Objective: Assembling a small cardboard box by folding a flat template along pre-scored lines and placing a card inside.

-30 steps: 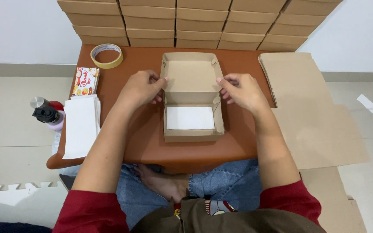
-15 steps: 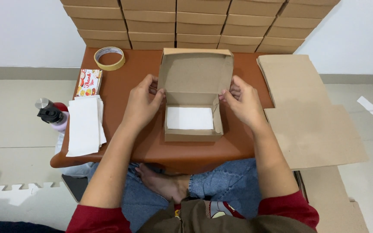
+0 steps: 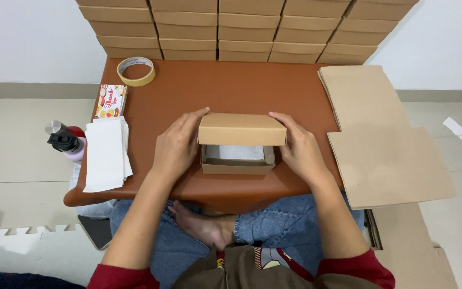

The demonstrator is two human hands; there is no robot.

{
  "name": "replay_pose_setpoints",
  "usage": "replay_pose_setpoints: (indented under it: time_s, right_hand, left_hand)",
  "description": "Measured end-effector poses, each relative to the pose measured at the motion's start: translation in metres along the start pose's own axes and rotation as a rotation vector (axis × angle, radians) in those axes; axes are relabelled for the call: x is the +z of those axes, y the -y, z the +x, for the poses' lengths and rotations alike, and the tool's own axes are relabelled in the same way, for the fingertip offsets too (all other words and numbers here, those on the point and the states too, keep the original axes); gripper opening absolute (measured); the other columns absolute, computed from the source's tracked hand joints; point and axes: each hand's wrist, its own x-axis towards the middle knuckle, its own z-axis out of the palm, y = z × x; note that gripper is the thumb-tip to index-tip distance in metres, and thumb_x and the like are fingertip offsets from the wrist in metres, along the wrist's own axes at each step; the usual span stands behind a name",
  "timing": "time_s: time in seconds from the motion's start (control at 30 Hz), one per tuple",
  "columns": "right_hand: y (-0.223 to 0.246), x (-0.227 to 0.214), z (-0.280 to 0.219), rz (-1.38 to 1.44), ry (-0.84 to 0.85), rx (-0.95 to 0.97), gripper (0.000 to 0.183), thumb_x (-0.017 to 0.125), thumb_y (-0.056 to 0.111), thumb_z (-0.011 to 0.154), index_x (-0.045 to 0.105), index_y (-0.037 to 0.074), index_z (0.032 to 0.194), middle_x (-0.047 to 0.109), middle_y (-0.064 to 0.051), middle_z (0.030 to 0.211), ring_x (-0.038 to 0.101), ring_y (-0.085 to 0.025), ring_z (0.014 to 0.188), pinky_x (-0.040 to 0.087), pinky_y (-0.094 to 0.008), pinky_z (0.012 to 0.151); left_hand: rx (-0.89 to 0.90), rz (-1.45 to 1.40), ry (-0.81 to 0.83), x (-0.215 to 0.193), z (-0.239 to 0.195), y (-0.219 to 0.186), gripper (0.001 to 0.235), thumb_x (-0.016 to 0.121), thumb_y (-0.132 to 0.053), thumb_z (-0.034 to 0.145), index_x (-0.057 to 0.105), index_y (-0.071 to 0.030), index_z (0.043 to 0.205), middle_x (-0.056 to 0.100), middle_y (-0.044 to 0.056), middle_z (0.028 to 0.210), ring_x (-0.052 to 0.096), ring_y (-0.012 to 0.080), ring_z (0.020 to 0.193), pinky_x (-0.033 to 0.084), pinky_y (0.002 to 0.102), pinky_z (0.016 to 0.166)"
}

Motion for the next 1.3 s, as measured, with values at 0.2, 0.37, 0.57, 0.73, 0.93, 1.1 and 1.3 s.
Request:
replay_pose_setpoints:
  time_s: [0.2, 0.37, 0.57, 0.73, 0.93, 1.1, 1.3]
  right_hand:
    - [0.020, -0.024, -0.015, -0.081, 0.207, -0.121, 0.074, 0.050, -0.017, 0.082, 0.041, 0.002, 0.152, 0.044, -0.028, 0.153, 0.043, -0.048, 0.138, 0.039, -0.058, 0.107]
    - [0.036, -0.043, -0.029, 0.022, 0.249, -0.074, 0.073, 0.064, -0.005, 0.081, 0.042, 0.005, 0.150, 0.040, -0.026, 0.154, 0.046, -0.050, 0.133, 0.045, -0.059, 0.103]
    - [0.034, -0.024, -0.046, 0.185, 0.140, -0.012, 0.052, 0.075, 0.009, 0.085, 0.060, 0.008, 0.136, 0.054, -0.022, 0.141, 0.066, -0.044, 0.111, 0.060, -0.046, 0.088]
    - [0.031, -0.011, -0.049, 0.152, 0.001, -0.060, 0.037, 0.076, 0.008, 0.086, 0.071, 0.008, 0.123, 0.067, -0.019, 0.127, 0.071, -0.038, 0.106, 0.063, -0.038, 0.082]
    - [0.026, 0.007, -0.056, -0.036, -0.120, -0.181, 0.031, 0.077, 0.013, 0.086, 0.075, 0.012, 0.117, 0.076, -0.008, 0.117, 0.072, -0.028, 0.111, 0.059, -0.041, 0.088]
    - [0.031, 0.023, -0.064, -0.015, -0.241, -0.097, 0.037, 0.076, 0.003, 0.085, 0.073, 0.009, 0.121, 0.077, -0.013, 0.112, 0.077, -0.028, 0.088, 0.063, -0.039, 0.072]
    - [0.018, 0.001, -0.043, -0.070, -0.308, -0.177, 0.039, 0.081, 0.001, 0.079, 0.076, 0.010, 0.116, 0.079, -0.013, 0.102, 0.077, -0.028, 0.079, 0.062, -0.037, 0.063]
  left_hand:
    - [0.068, -0.110, 0.021, -0.028, -0.030, -0.020, 0.065, 0.057, 0.011, 0.085, 0.050, -0.014, 0.145, 0.052, 0.013, 0.146, 0.055, 0.0402, 0.128, 0.052, 0.052, 0.099]
    - [-0.014, -0.208, 0.066, -0.041, -0.053, -0.042, 0.063, 0.061, 0.002, 0.085, 0.050, -0.012, 0.146, 0.049, 0.017, 0.143, 0.055, 0.0439, 0.127, 0.050, 0.057, 0.099]
    - [-0.043, -0.230, 0.020, -0.026, -0.063, -0.042, 0.049, 0.073, -0.011, 0.087, 0.062, -0.017, 0.135, 0.057, 0.008, 0.129, 0.063, 0.0357, 0.118, 0.055, 0.050, 0.094]
    - [-0.035, -0.227, -0.099, -0.018, -0.063, -0.037, 0.034, 0.077, -0.011, 0.087, 0.073, -0.018, 0.120, 0.066, 0.002, 0.114, 0.071, 0.0293, 0.106, 0.060, 0.043, 0.087]
    - [-0.068, -0.155, -0.143, -0.006, -0.071, -0.036, 0.028, 0.082, -0.020, 0.083, 0.078, -0.022, 0.111, 0.072, -0.003, 0.104, 0.075, 0.0249, 0.094, 0.062, 0.040, 0.077]
    - [-0.123, -0.173, -0.220, 0.008, -0.071, -0.038, 0.046, 0.076, -0.014, 0.088, 0.068, -0.014, 0.134, 0.075, 0.012, 0.104, 0.074, 0.0332, 0.093, 0.062, 0.042, 0.072]
    - [0.004, -0.160, -0.261, -0.009, -0.030, -0.051, 0.049, 0.076, -0.009, 0.087, 0.067, -0.010, 0.135, 0.077, 0.015, 0.102, 0.075, 0.0342, 0.089, 0.061, 0.044, 0.068]
